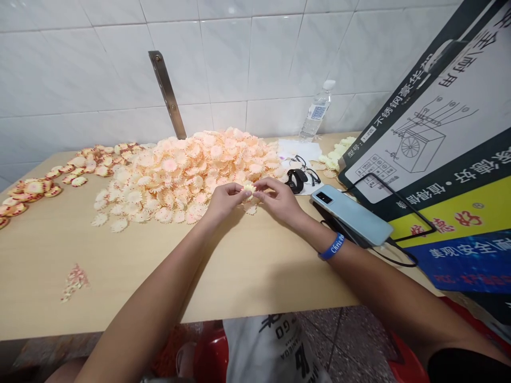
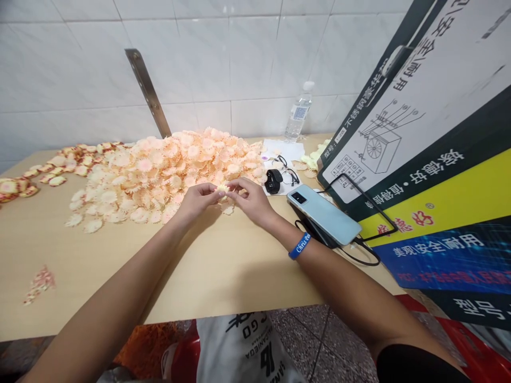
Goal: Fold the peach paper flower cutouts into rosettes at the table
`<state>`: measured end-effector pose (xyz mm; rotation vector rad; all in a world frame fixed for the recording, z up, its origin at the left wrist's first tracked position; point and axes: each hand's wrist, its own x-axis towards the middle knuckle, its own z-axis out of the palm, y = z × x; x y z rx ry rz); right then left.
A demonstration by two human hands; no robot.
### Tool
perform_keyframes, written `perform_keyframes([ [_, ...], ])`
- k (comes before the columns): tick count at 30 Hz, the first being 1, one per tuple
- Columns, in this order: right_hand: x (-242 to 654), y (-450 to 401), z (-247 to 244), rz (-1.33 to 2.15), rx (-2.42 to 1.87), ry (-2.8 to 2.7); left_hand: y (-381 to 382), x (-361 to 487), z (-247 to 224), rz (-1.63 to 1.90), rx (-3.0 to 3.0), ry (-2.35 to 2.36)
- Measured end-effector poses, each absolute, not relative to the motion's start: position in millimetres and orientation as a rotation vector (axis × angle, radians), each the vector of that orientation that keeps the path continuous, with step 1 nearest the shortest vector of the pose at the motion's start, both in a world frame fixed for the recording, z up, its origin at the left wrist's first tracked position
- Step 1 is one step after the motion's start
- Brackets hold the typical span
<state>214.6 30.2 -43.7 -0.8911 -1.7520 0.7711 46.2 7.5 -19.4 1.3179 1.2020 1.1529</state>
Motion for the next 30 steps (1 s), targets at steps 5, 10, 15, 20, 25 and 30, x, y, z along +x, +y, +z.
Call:
perform_keyframes([
  [5, 214, 28, -42, 0.765, -0.871, -1.769, 7, 45, -18, 1.170, 1.235, 1.179],
  [10, 217, 27, -39, 0.597, -0.793, -1.849, 6, 45, -19, 1.092, 1.075, 1.082],
  [15, 220, 26, -38, 0.283, -0.636, -2.004, 8, 48, -20, 1.168, 0.926, 1.153],
  [20, 218, 19, -37, 0.111, -0.386, -2.197, 19, 39, -24, 1.363, 0.875, 1.345],
  [25, 216, 17, -35, 0.200, -0.477, -2.167, 24, 26, -25, 1.519, 1.186, 1.430],
  [30, 217, 23, -36, 0.509, -0.813, -1.915, 10, 37, -12, 1.345, 1.533, 1.361],
])
